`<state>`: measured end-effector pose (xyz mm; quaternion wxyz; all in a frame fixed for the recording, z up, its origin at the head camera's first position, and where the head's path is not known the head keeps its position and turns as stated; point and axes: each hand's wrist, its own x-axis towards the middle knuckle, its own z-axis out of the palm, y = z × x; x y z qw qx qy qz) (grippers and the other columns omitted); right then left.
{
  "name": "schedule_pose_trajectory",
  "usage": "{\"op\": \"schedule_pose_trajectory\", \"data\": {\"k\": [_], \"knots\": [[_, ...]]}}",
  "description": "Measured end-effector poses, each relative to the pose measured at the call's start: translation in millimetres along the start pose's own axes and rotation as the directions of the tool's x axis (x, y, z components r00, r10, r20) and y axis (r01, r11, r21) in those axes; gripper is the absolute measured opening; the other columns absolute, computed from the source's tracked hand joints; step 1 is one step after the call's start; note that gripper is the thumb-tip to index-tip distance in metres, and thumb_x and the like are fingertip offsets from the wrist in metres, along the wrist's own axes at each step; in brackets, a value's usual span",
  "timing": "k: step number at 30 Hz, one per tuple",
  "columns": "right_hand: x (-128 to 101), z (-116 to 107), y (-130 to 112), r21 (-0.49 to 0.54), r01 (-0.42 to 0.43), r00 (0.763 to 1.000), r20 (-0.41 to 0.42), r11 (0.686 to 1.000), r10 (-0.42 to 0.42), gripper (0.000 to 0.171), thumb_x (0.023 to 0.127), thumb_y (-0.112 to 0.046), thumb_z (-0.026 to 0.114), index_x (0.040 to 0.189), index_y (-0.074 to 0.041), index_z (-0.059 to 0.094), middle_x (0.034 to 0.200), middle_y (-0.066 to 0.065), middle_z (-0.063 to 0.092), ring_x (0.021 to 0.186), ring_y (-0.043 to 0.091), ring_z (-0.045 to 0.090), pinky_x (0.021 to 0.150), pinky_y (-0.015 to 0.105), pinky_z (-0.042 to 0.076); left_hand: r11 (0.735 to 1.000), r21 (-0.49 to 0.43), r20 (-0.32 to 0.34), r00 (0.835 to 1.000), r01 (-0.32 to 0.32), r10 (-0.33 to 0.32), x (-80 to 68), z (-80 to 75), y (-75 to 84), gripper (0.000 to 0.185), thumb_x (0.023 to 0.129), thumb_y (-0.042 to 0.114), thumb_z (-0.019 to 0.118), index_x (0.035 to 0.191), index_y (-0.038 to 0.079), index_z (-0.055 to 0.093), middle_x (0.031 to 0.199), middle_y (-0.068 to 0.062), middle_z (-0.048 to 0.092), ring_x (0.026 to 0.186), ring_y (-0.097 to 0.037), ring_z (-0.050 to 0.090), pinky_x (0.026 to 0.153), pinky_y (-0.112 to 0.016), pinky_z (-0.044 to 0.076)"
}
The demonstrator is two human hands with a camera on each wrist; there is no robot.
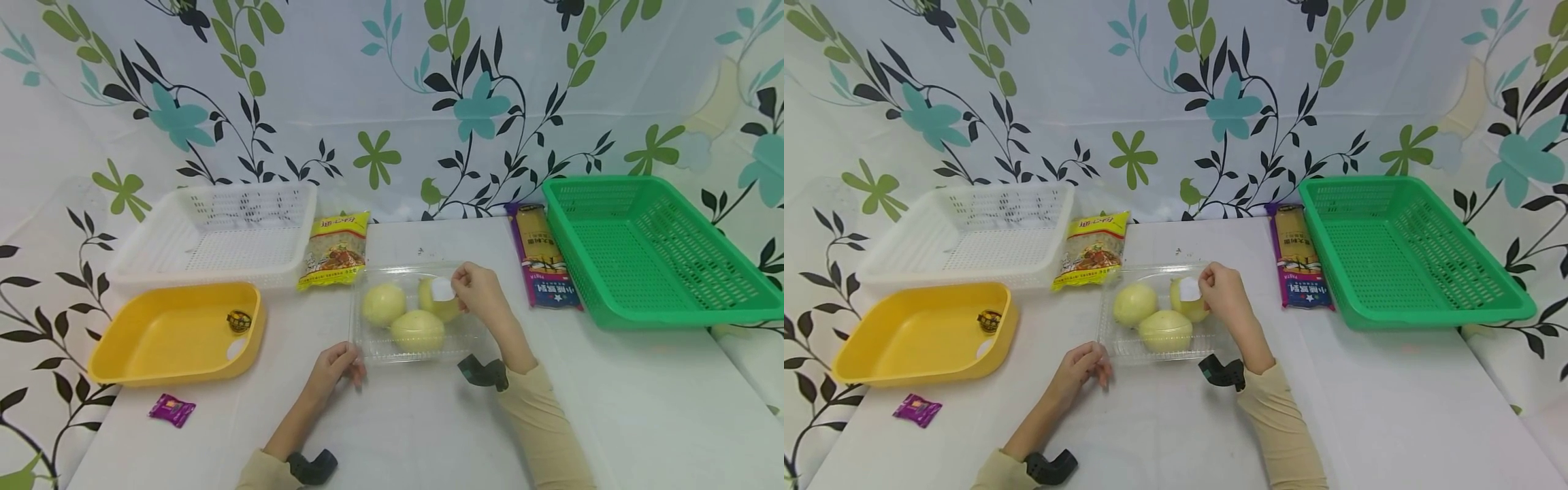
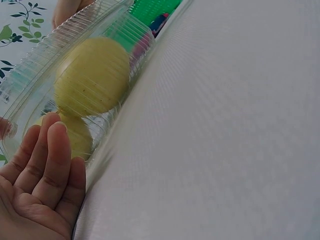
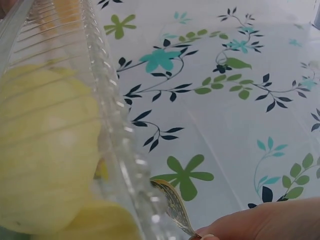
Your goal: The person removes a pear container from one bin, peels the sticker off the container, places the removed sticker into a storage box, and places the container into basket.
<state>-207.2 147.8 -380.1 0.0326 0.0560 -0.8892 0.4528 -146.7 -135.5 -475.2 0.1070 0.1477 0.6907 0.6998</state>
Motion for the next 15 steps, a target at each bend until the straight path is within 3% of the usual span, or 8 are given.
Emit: {"op": "schedule_pose_trajectory", "data": {"k": [15], "knots": [[1.2,-0.4,-0.1,-0.047,-0.004,1.000,-0.009,0.999,0.003,0.006,0.087,-0.001,0.049,0.085,0.003,0.053,0.065,0.009,0.054,0.045,0.015,0.051,0.044,0.026,0.045,1.000,-0.015,-0.011,1.000,0.003,-0.003,-0.2,0.1,-0.3,0.027,0.093,0.009,0.044,0.082,-0.015,0.045,0.068,-0.012,0.058,0.054,-0.014,0.054,0.054,-0.028,0.047]]}}
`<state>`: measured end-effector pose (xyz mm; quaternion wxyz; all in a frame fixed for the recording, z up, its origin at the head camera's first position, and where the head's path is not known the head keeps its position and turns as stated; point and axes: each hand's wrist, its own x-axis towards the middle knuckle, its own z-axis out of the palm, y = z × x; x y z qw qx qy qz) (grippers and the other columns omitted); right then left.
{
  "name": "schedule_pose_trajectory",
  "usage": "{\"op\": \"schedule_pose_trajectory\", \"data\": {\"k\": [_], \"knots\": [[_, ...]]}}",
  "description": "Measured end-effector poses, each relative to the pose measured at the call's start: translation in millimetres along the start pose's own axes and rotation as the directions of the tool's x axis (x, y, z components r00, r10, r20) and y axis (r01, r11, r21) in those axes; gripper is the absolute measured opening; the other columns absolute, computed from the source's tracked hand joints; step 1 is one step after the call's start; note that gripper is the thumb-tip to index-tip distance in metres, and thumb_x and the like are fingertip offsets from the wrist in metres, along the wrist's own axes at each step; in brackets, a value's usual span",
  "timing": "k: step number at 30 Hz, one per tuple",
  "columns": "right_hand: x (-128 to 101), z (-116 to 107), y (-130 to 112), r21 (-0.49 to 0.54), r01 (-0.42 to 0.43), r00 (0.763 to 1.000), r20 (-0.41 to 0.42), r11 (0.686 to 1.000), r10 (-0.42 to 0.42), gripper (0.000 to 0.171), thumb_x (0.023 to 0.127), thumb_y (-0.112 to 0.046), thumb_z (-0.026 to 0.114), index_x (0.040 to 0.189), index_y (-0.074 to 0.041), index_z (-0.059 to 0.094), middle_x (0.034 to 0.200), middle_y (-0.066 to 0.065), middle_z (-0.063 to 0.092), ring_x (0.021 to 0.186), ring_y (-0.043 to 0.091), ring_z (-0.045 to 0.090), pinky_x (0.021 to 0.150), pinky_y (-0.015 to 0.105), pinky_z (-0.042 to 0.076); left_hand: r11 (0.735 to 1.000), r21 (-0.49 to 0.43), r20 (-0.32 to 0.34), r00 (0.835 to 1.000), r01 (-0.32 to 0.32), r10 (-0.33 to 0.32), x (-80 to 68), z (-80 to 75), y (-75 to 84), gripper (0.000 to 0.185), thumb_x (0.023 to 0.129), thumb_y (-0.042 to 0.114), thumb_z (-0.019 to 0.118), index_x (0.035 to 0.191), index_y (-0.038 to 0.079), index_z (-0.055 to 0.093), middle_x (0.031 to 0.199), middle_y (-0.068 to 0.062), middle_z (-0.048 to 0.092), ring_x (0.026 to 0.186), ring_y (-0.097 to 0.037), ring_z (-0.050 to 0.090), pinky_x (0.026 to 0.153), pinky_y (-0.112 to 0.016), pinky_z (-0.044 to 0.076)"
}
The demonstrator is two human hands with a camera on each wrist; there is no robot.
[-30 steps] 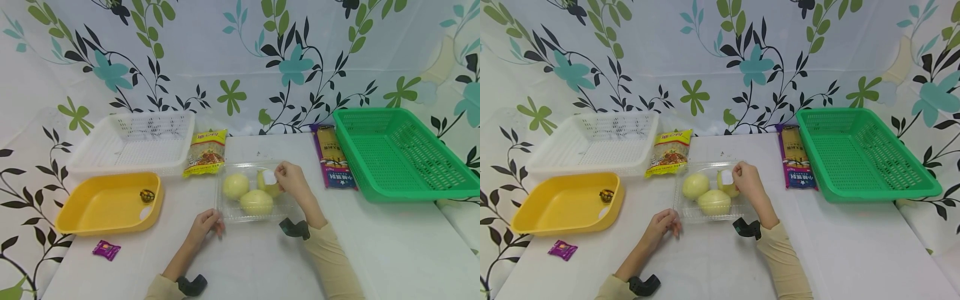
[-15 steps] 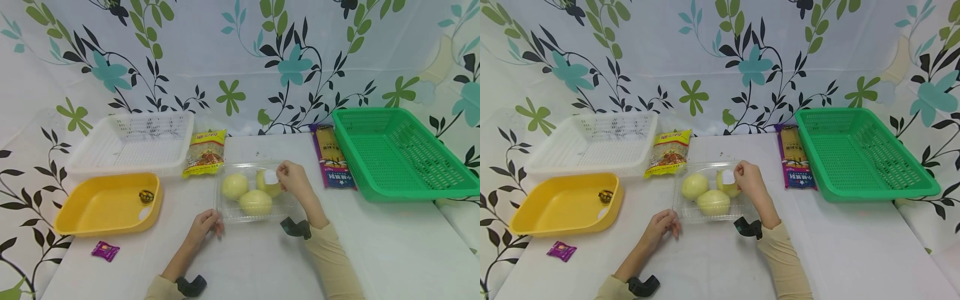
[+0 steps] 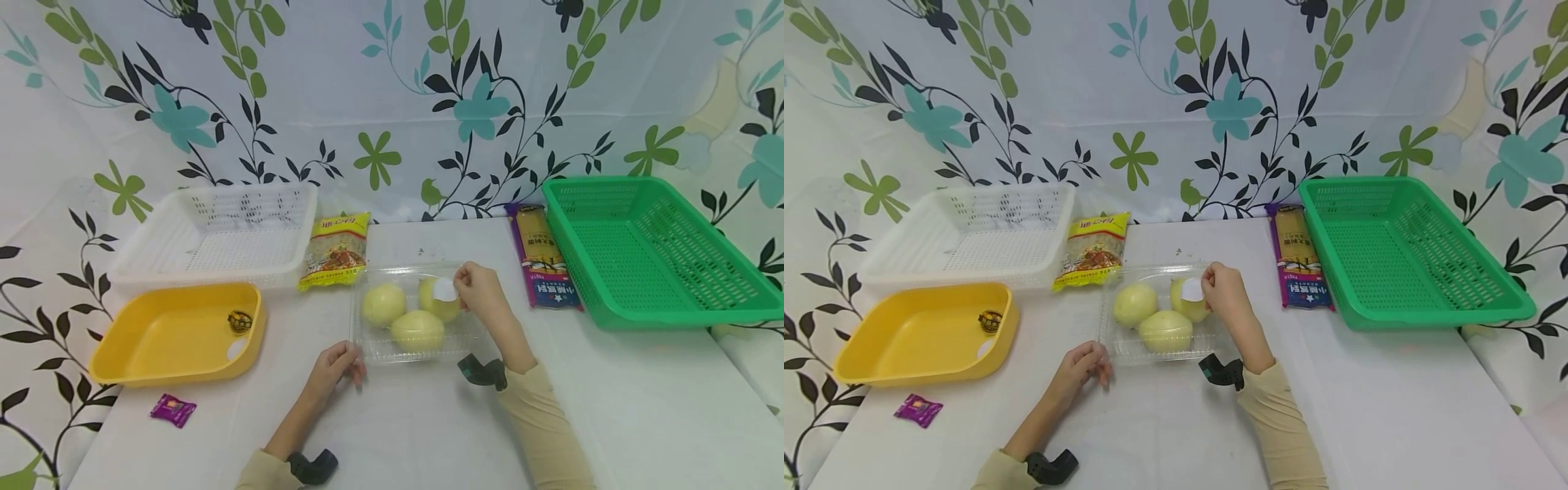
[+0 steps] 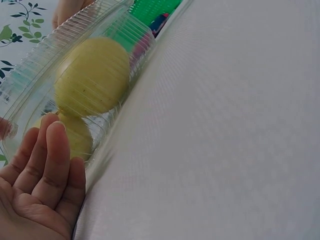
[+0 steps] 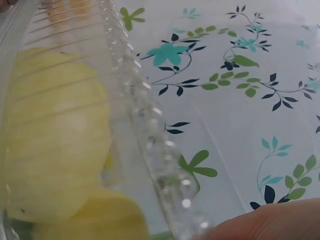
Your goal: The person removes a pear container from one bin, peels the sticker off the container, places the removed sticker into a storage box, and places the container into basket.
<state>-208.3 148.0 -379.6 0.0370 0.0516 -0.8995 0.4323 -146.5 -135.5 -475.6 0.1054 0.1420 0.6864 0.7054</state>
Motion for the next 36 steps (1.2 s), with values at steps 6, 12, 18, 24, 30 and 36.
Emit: {"op": "schedule_pose_trajectory", "data": {"k": [6,12,18,24,30,36], "knots": [[-0.7,-0.8,0.7,-0.052,0.073,0.996,-0.041,0.996,-0.076,0.006,0.089,-0.001,0.049,0.087,0.003,0.052,0.068,0.010,0.055,0.047,0.015,0.052,0.044,0.026,0.045,1.000,-0.021,-0.028,0.999,-0.018,0.018,1.1,2.8,-4.4,0.024,0.092,0.008,0.046,0.080,-0.013,0.044,0.067,-0.008,0.058,0.054,-0.015,0.055,0.054,-0.027,0.047],[-1.5,3.7,2.1,0.020,0.102,0.991,-0.090,0.995,-0.100,0.006,0.088,0.001,0.050,0.088,0.005,0.054,0.070,0.011,0.055,0.046,0.016,0.052,0.043,0.026,0.045,0.998,0.056,-0.182,0.982,-0.028,0.038,-4.0,4.6,-3.1,0.008,0.085,-0.002,0.052,0.091,-0.006,0.048,0.067,-0.013,0.060,0.054,-0.019,0.056,0.055,-0.026,0.046],[-1.6,13.9,-1.4,0.116,0.178,0.977,-0.139,0.977,-0.162,0.008,0.087,0.001,0.052,0.092,0.007,0.056,0.066,0.010,0.055,0.045,0.016,0.052,0.043,0.025,0.045,0.981,0.188,-0.287,0.952,-0.053,0.107,-12.6,0.9,10.5,0.024,0.082,-0.009,0.054,0.105,-0.009,0.047,0.072,-0.016,0.060,0.054,-0.027,0.057,0.050,-0.025,0.044],[0.6,21.1,-9.0,0.275,0.219,0.971,-0.152,0.936,-0.183,0.009,0.088,0.000,0.052,0.092,0.006,0.057,0.066,0.015,0.056,0.043,0.017,0.051,0.042,0.027,0.045,0.954,0.273,-0.281,0.939,-0.120,0.198,-16.0,1.3,35.7,0.022,0.081,-0.012,0.050,0.102,-0.016,0.045,0.071,-0.026,0.059,0.055,-0.037,0.055,0.055,-0.027,0.048],[0.2,23.5,-38.0,0.404,0.206,0.978,-0.116,0.891,-0.174,0.011,0.088,0.003,0.051,0.094,0.011,0.055,0.067,0.019,0.055,0.043,0.018,0.050,0.042,0.024,0.044,0.878,0.445,-0.364,0.861,-0.173,0.355,-20.9,-12.0,43.6,0.018,0.079,-0.012,0.055,0.096,-0.009,0.050,0.067,-0.022,0.060,0.052,-0.031,0.056,0.056,-0.019,0.045],[-3.7,21.8,-81.0,0.440,0.264,0.964,-0.095,0.858,-0.248,0.009,0.088,0.008,0.048,0.093,0.014,0.051,0.063,0.022,0.051,0.042,0.024,0.048,0.041,0.025,0.043,0.814,0.515,-0.515,0.661,-0.271,0.545,-22.0,-40.4,31.0,0.008,0.079,-0.012,0.054,0.087,-0.011,0.052,0.059,-0.014,0.057,0.045,-0.012,0.053,0.042,-0.015,0.039]]}}
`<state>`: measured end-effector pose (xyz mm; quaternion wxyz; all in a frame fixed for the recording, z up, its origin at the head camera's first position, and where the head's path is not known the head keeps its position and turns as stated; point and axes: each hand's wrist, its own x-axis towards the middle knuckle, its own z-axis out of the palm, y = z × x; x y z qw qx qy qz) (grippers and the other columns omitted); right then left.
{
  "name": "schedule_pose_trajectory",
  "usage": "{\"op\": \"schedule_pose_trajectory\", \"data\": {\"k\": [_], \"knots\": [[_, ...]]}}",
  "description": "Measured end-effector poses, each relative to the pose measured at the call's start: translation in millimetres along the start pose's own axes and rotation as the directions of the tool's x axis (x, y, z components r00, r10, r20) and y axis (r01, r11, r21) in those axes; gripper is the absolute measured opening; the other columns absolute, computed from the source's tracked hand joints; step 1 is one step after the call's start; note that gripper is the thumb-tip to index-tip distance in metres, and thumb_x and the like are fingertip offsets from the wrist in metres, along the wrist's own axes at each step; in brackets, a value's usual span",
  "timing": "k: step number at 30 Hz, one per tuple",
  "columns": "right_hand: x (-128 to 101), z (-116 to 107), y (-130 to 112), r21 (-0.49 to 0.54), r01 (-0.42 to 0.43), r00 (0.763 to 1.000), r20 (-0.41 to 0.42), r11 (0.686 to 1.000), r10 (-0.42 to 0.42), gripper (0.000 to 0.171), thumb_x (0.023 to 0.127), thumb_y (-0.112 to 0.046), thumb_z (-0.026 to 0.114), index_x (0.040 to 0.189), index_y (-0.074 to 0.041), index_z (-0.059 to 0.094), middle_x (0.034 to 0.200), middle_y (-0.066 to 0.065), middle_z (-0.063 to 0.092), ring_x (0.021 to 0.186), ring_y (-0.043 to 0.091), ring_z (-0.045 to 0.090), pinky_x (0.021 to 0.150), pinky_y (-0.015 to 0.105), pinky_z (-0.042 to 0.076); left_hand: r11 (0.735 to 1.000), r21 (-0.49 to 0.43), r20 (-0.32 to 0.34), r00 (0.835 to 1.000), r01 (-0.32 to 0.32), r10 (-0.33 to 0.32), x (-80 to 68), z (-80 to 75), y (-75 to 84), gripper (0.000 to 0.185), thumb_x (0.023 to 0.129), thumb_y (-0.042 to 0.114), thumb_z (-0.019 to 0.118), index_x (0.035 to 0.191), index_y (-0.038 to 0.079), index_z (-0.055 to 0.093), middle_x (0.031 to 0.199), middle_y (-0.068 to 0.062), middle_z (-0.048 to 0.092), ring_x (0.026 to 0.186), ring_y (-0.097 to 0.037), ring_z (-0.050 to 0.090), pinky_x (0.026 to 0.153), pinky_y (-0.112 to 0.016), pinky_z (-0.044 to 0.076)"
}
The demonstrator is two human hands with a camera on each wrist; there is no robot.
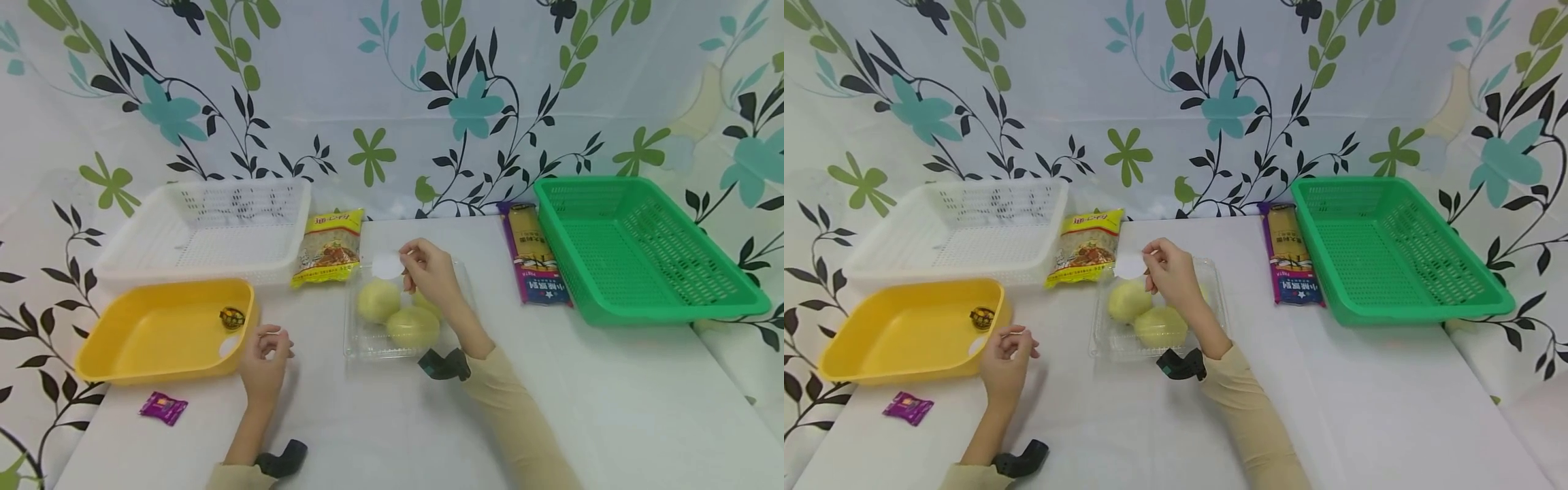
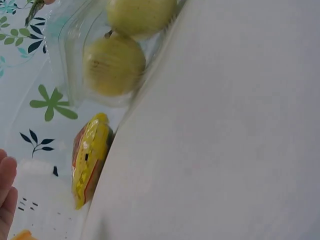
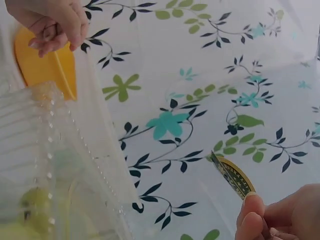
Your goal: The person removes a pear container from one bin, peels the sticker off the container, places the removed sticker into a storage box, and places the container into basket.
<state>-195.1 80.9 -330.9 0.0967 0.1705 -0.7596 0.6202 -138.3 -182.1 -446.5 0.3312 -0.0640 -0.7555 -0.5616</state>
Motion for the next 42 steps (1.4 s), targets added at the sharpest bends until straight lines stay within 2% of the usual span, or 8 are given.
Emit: {"op": "schedule_pose_trajectory", "data": {"k": [8,15,22,25,28,33,38,42], "knots": [[19.3,23.0,7.0,0.048,0.025,0.997,0.066,0.999,-0.028,0.008,0.090,-0.001,0.050,0.094,0.005,0.054,0.062,0.017,0.053,0.040,0.022,0.048,0.040,0.030,0.044,0.996,0.091,-0.105,0.994,-0.016,0.026,9.1,-36.3,-57.9,0.011,0.086,0.006,0.056,0.094,-0.001,0.057,0.063,-0.005,0.061,0.046,-0.010,0.054,0.042,-0.014,0.040],[39.5,40.4,-3.1,0.034,0.066,0.992,0.106,0.997,-0.070,0.007,0.091,-0.006,0.051,0.094,-0.002,0.055,0.058,0.011,0.050,0.036,0.021,0.039,0.036,0.026,0.035,0.968,-0.202,-0.221,0.956,0.150,-0.194,23.1,-52.0,0.0,0.004,0.087,-0.001,0.052,0.090,-0.004,0.054,0.059,-0.004,0.060,0.044,-0.010,0.054,0.046,-0.015,0.045],[46.3,70.0,-10.2,0.139,-0.025,0.988,0.153,0.990,0.003,0.010,0.091,-0.006,0.051,0.095,0.003,0.054,0.057,0.013,0.048,0.039,0.015,0.037,0.037,0.022,0.032,0.938,-0.338,-0.269,0.947,0.076,-0.173,26.4,-72.8,-19.0,0.009,0.085,-0.001,0.056,0.091,-0.007,0.054,0.059,-0.008,0.060,0.043,-0.012,0.054,0.048,-0.017,0.046],[47.6,84.8,-10.8,0.186,-0.079,0.983,0.176,0.979,0.046,0.011,0.090,-0.005,0.051,0.095,0.005,0.053,0.058,0.015,0.049,0.040,0.013,0.038,0.038,0.021,0.032,0.969,-0.247,-0.306,0.946,0.029,-0.107,25.2,-79.7,-27.3,0.009,0.083,-0.002,0.057,0.090,-0.008,0.055,0.059,-0.007,0.059,0.044,-0.011,0.054,0.046,-0.015,0.044],[49.7,97.9,-12.5,0.229,-0.085,0.984,0.174,0.970,0.045,0.011,0.089,-0.002,0.052,0.095,0.007,0.054,0.057,0.013,0.049,0.039,0.013,0.038,0.038,0.020,0.032,1.000,0.026,-0.383,0.924,0.012,-0.001,25.4,-82.3,-23.0,0.013,0.081,0.001,0.060,0.083,-0.011,0.056,0.061,-0.001,0.058,0.051,-0.004,0.053,0.047,-0.011,0.041],[47.5,120.7,-14.4,0.291,-0.136,0.978,0.191,0.947,0.082,0.007,0.088,-0.001,0.053,0.092,0.005,0.056,0.056,0.010,0.049,0.038,0.012,0.038,0.037,0.019,0.032,0.906,0.410,-0.511,0.849,0.101,0.137,24.0,-88.0,-18.0,0.022,0.079,0.009,0.063,0.075,-0.011,0.057,0.067,0.019,0.050,0.061,0.011,0.045,0.056,-0.010,0.035],[38.5,152.3,-13.4,0.373,-0.225,0.964,0.219,0.900,0.150,0.008,0.088,-0.001,0.053,0.092,0.005,0.058,0.056,0.010,0.051,0.038,0.010,0.040,0.037,0.019,0.034,0.854,0.474,-0.585,0.802,0.215,0.123,23.5,-103.3,-24.3,0.023,0.081,0.013,0.059,0.076,-0.009,0.057,0.062,0.027,0.038,0.055,0.015,0.035,0.056,-0.007,0.032],[32.7,173.5,-13.7,0.405,-0.276,0.948,0.264,0.871,0.178,0.007,0.088,-0.001,0.053,0.091,0.005,0.056,0.057,0.010,0.056,0.038,0.009,0.041,0.037,0.019,0.034,0.876,0.401,-0.629,0.776,0.268,0.050,26.1,-108.6,-29.2,0.018,0.084,0.013,0.056,0.066,0.011,0.052,0.059,0.021,0.039,0.050,0.010,0.034,0.054,-0.006,0.032]]}}
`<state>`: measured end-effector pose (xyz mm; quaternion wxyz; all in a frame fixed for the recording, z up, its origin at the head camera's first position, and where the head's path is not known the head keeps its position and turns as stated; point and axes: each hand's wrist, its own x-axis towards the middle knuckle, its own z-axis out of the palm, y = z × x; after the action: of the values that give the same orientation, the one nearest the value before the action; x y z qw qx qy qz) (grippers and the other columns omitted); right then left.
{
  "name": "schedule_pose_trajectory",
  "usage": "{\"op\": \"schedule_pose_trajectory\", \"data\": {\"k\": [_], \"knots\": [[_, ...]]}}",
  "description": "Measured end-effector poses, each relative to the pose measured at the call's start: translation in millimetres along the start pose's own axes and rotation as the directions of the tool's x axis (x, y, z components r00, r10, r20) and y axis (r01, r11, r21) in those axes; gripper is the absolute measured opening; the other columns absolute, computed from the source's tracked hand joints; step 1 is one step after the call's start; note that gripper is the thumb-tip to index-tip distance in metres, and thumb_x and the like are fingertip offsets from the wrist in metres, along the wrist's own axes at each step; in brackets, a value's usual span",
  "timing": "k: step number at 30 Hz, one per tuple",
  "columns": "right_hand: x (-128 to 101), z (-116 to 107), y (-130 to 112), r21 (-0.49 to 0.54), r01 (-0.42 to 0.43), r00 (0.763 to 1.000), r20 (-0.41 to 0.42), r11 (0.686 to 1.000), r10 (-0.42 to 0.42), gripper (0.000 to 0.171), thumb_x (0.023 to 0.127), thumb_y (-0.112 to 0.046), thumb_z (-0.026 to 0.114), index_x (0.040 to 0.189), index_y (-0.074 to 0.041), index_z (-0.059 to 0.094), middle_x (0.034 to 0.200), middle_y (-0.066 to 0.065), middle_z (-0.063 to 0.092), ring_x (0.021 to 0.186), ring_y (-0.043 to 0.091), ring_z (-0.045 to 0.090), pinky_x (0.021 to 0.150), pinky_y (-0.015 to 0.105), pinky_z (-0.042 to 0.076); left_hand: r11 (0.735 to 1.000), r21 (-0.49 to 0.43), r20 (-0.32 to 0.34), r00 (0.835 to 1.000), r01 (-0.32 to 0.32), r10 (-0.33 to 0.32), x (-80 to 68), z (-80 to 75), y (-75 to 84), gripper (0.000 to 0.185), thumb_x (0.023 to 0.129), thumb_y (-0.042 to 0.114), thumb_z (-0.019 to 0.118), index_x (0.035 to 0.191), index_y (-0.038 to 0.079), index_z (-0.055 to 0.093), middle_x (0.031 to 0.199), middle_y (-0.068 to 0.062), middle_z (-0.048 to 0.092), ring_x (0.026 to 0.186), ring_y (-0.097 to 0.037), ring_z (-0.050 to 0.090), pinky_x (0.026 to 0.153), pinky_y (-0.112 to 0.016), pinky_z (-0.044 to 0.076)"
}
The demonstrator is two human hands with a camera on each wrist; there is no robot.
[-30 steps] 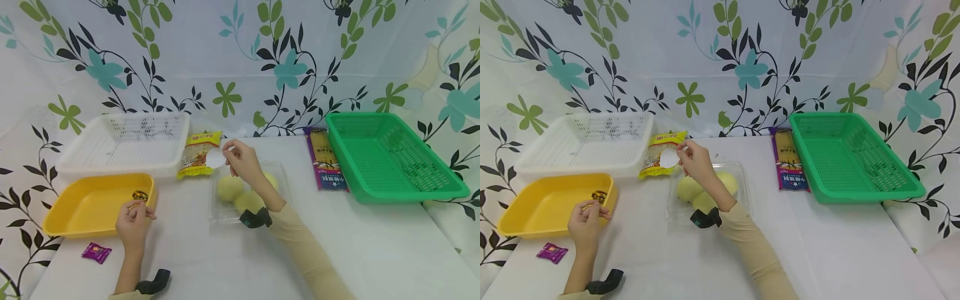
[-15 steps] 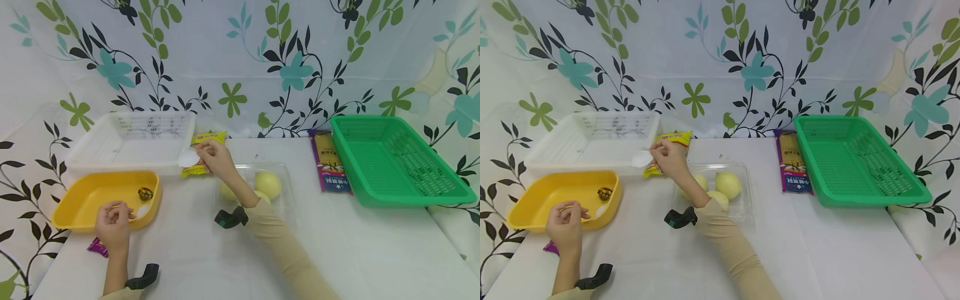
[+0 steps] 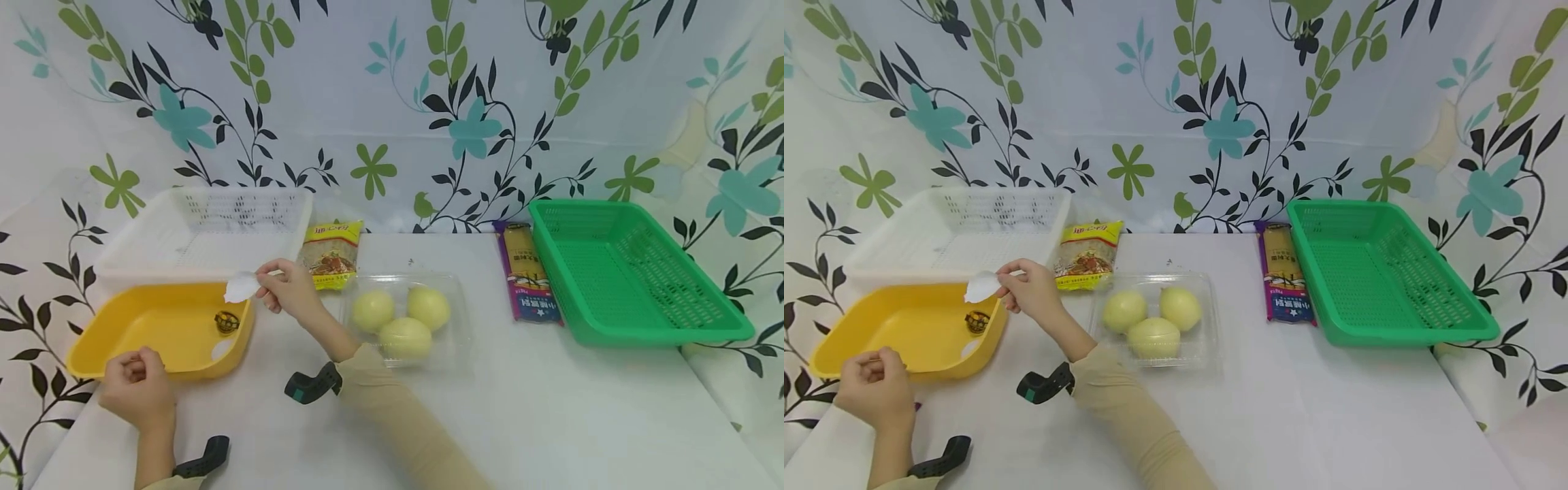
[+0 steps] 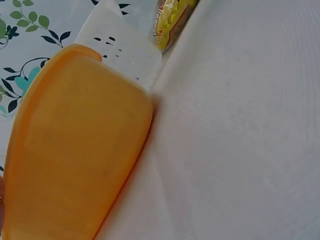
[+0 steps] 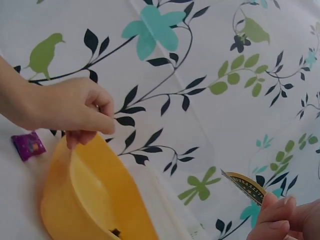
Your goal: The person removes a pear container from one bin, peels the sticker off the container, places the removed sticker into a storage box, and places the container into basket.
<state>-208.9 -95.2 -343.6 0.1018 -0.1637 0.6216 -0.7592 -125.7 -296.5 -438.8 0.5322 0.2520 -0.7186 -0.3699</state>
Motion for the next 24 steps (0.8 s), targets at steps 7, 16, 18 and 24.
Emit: {"op": "schedule_pose_trajectory", "data": {"k": [7,16,18,24], "knots": [[3.8,35.3,32.6,-0.002,-0.165,0.986,0.021,0.986,0.165,0.005,0.085,-0.004,0.059,0.084,0.000,0.056,0.067,0.018,0.063,0.033,0.009,0.032,0.033,0.018,0.025,0.988,-0.003,0.015,0.988,0.153,-0.153,3.8,0.5,-11.1,0.021,0.085,0.019,0.055,0.070,0.029,0.044,0.052,0.015,0.038,0.045,0.003,0.033,0.048,-0.008,0.029],[9.0,79.0,53.2,-0.051,-0.271,0.961,0.037,0.961,0.273,0.005,0.084,-0.004,0.061,0.081,-0.005,0.057,0.057,0.004,0.061,0.031,0.009,0.032,0.032,0.018,0.024,0.982,0.007,0.017,0.982,0.190,-0.191,6.2,-8.1,-17.5,0.024,0.084,0.022,0.058,0.067,0.032,0.045,0.043,0.015,0.034,0.038,0.004,0.028,0.040,-0.011,0.022],[8.7,83.7,55.6,-0.063,-0.275,0.960,0.039,0.959,0.278,0.005,0.084,-0.004,0.060,0.081,-0.006,0.056,0.056,0.004,0.061,0.031,0.009,0.032,0.032,0.018,0.024,0.980,-0.004,0.023,0.979,0.201,-0.201,6.8,-9.3,-17.7,0.023,0.083,0.024,0.061,0.069,0.034,0.047,0.043,0.014,0.034,0.037,0.003,0.028,0.039,-0.012,0.020],[5.1,88.6,69.2,-0.104,-0.283,0.957,0.034,0.953,0.288,0.008,0.084,-0.003,0.059,0.080,-0.008,0.055,0.055,0.004,0.061,0.031,0.011,0.035,0.031,0.019,0.025,0.969,-0.034,0.052,0.969,0.245,-0.244,5.3,-7.9,-21.6,0.019,0.081,0.025,0.065,0.072,0.032,0.050,0.042,0.013,0.035,0.036,0.003,0.028,0.037,-0.014,0.019]]}}
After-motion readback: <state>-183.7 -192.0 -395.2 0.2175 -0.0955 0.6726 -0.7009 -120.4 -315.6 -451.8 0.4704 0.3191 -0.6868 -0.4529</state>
